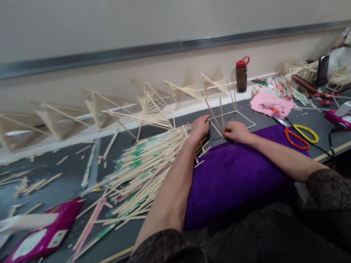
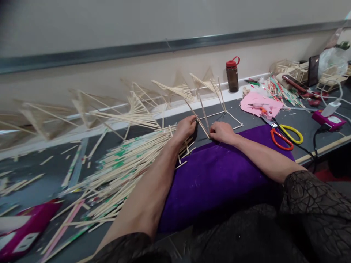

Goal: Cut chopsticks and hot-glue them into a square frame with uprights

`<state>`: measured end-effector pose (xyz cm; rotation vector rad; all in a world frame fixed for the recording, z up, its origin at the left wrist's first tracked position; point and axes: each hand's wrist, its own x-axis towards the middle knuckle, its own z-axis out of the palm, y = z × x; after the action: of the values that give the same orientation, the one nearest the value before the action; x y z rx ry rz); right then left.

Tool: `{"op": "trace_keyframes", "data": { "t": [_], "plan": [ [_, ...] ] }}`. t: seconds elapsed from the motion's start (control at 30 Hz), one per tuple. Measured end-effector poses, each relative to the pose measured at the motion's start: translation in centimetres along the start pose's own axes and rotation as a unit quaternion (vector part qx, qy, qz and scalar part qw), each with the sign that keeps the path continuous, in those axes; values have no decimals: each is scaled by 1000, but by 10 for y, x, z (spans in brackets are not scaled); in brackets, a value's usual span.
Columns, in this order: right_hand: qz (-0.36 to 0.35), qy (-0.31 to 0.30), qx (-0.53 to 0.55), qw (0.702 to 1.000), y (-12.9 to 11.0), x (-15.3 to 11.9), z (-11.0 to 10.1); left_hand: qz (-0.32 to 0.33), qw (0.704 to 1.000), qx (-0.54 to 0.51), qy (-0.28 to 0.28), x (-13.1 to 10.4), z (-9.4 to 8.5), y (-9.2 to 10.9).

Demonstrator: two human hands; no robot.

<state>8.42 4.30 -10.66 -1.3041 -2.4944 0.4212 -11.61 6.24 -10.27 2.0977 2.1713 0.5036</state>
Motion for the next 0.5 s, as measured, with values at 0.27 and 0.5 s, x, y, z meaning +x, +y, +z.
{"op": "trace_keyframes", "data": {
  "t": [0.27,0.5],
  "plan": [
    [7,-16,-9,1000,-3,2,0,-1,999,29,-41,5,10,0],
    [2,-10,-4,1000,-2,2,2,-5,999,13,-43,8,13,-5]
  ]
}}
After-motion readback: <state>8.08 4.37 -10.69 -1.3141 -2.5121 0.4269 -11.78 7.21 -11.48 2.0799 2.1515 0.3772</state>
